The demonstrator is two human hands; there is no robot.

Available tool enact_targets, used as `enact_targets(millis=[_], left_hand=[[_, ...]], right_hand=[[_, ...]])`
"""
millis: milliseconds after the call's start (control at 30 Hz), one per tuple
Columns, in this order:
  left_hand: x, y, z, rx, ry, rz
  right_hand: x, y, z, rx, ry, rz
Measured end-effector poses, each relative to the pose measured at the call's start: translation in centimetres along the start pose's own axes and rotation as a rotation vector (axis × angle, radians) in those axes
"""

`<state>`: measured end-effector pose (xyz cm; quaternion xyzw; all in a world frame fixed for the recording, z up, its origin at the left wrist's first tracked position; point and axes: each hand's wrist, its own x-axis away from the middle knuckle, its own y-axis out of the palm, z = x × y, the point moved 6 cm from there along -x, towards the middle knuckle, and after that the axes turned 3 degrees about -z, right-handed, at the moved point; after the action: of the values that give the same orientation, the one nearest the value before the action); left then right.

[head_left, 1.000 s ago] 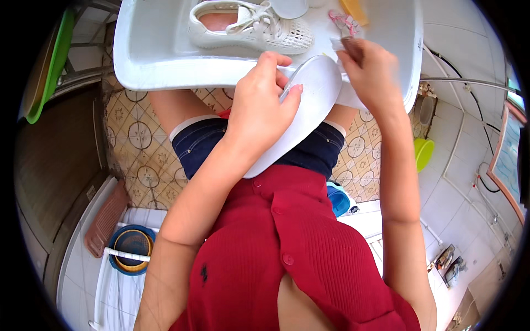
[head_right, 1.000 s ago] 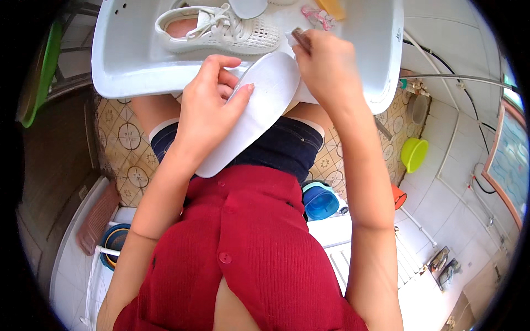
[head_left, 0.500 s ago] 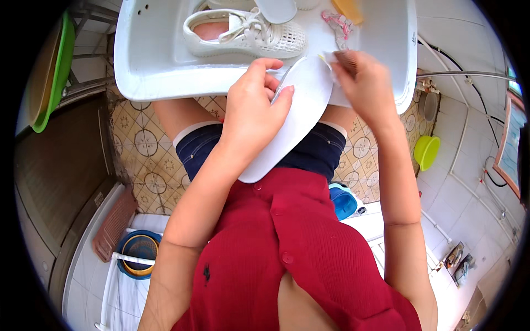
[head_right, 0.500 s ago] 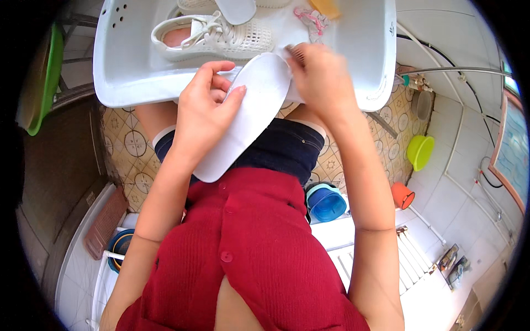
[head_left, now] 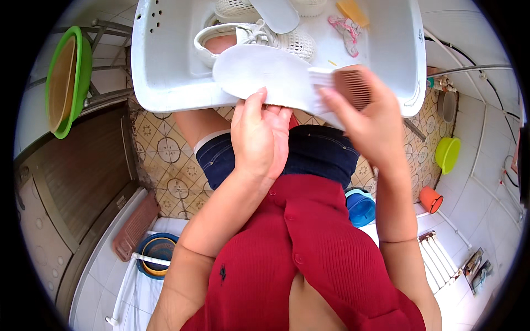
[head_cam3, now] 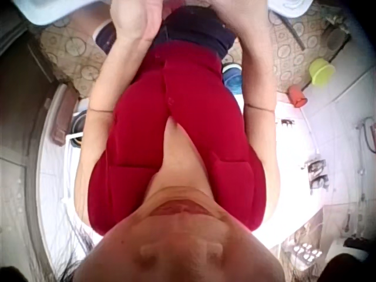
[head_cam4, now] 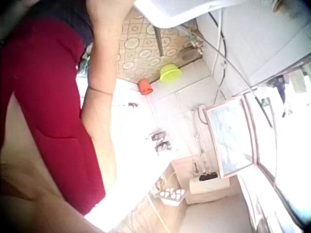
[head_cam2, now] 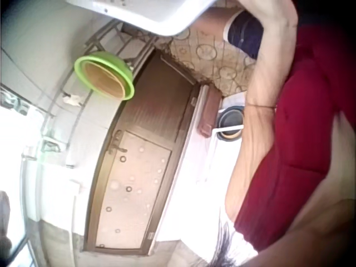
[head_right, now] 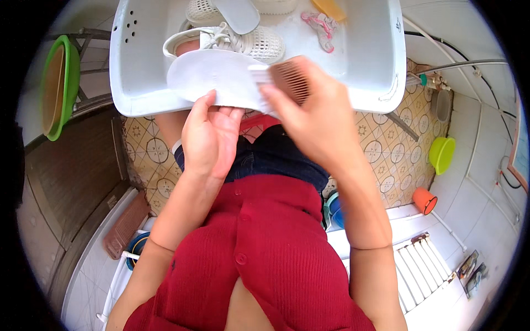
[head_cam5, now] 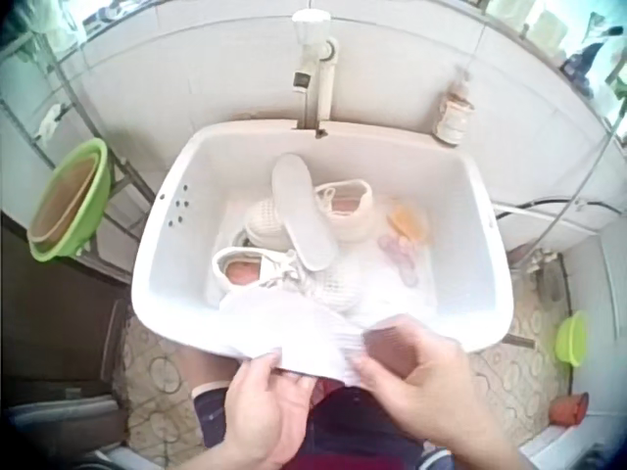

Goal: The person scrubs a white shoe and its insole in a sink using a brush and a cloth.

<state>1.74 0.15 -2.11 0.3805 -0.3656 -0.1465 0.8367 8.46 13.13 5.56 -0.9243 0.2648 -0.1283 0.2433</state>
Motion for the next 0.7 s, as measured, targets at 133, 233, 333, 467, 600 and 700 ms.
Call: enact_targets(millis=[133, 233, 333, 467, 600, 700], left_hand=[[0.5, -0.3, 0.2, -0.008, 0.016, 0.018], [1.1, -1.5, 1.2, -0.348, -0.042, 0.045], [0.3, -3.8, 3.3, -0.846, -0.001, -0.025], [0.2, -2.8, 4.1, -1.087, -0.026, -0.078], [-0.1, -2.5, 3.2, -0.998, 0.082, -0.119], [-0.3, -3.3, 2.8, -1.019, 0.220, -0.124]], right_hand=[[-0.4, 2.2, 0.9, 0.157, -0.116, 0.067], [-0.7, 0.8, 2.4, 0.337, -0.063, 0.071], [-0.6, -0.3, 2.5, 0.371, -0.026, 0.075], [-1.2, 1.1, 1.0, 0.445, -0.134, 0.028], [-1.3, 6.7, -1.6, 0.390, -0.269, -0.131], [-2.2, 4.6, 0.9, 0.464, -0.222, -0.088]])
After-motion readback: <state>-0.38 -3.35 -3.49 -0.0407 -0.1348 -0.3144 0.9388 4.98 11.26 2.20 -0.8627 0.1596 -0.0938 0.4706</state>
